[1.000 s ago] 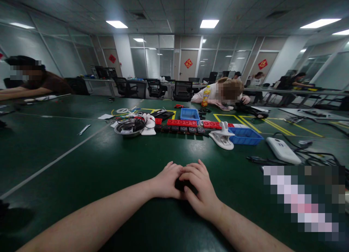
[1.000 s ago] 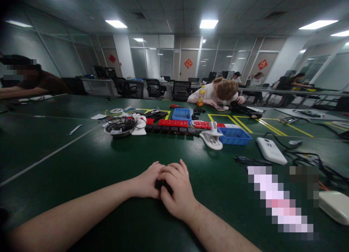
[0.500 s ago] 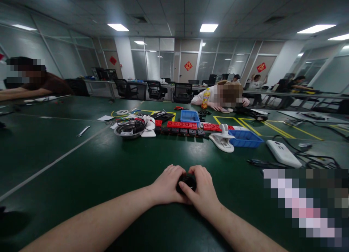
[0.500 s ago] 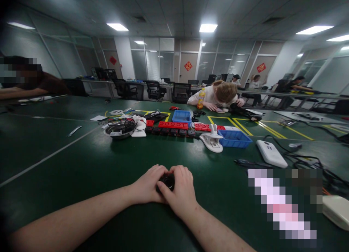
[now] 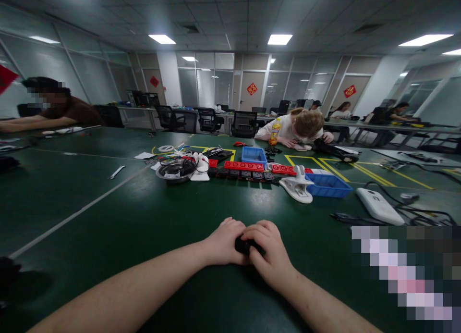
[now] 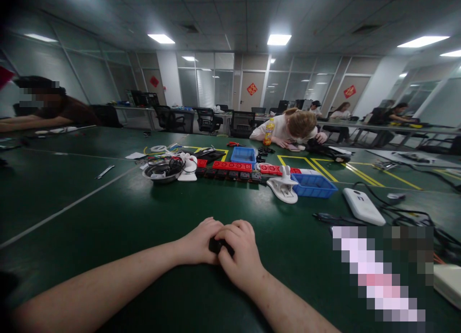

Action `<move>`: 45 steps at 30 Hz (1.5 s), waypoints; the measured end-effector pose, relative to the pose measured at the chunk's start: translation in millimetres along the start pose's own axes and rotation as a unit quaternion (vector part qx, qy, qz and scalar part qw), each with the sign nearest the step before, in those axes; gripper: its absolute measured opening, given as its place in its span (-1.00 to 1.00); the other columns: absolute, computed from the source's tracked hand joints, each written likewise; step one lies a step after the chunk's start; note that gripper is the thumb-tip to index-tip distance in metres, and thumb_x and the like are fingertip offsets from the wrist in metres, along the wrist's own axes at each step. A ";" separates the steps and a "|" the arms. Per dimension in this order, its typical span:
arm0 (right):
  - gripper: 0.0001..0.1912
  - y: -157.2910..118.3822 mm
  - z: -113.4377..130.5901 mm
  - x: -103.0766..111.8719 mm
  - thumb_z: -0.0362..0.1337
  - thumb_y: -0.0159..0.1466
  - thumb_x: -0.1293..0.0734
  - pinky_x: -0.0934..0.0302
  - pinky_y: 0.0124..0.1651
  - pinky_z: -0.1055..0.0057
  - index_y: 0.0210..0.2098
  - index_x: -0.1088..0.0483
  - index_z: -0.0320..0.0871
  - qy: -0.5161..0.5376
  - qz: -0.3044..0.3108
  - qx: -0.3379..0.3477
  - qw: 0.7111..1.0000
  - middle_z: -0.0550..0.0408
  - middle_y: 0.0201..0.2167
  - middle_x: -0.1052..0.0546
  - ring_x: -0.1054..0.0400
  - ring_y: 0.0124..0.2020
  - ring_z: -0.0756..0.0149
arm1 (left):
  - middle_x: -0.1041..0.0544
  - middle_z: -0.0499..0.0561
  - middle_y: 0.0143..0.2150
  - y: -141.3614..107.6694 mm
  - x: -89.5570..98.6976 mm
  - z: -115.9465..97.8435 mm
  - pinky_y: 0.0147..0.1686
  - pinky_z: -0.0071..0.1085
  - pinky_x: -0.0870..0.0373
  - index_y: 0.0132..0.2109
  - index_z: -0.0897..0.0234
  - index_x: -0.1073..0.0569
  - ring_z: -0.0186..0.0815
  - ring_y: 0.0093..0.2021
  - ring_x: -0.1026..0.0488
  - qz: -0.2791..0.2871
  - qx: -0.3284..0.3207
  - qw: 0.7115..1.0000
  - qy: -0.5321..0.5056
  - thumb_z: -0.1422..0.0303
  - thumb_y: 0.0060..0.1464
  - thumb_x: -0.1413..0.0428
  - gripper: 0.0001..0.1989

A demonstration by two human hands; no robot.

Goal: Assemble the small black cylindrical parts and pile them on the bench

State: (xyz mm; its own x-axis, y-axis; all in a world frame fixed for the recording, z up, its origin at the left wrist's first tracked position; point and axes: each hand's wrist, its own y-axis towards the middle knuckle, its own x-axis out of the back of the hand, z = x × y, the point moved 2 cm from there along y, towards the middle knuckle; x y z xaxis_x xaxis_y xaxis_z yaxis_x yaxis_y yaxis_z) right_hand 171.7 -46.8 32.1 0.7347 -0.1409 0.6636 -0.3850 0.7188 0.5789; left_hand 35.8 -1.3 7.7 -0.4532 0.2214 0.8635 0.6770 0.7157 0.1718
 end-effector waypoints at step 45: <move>-0.77 -1.0 0.4 1.7 -0.46 -0.04 -0.11 0.03 0.05 0.08 -0.51 -0.32 -0.09 0.028 0.012 0.011 0.999 0.16 -0.46 -0.46 -0.24 -0.21 0.21 | -0.35 -0.03 -0.02 -2.1 -0.6 -0.8 0.09 -0.15 -0.05 -0.28 0.15 -0.46 -0.14 0.03 -0.22 0.010 -0.030 0.999 -0.015 0.20 -0.19 -0.23 -0.73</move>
State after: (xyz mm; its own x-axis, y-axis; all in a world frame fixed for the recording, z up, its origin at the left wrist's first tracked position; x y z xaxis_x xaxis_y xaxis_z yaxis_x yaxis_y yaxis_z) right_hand 173.1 -48.0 32.9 0.7550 -0.0853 0.6502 -0.4146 0.7060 0.5741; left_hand 35.1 -3.5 7.3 -0.4552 0.2556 0.8529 0.7198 0.6695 0.1835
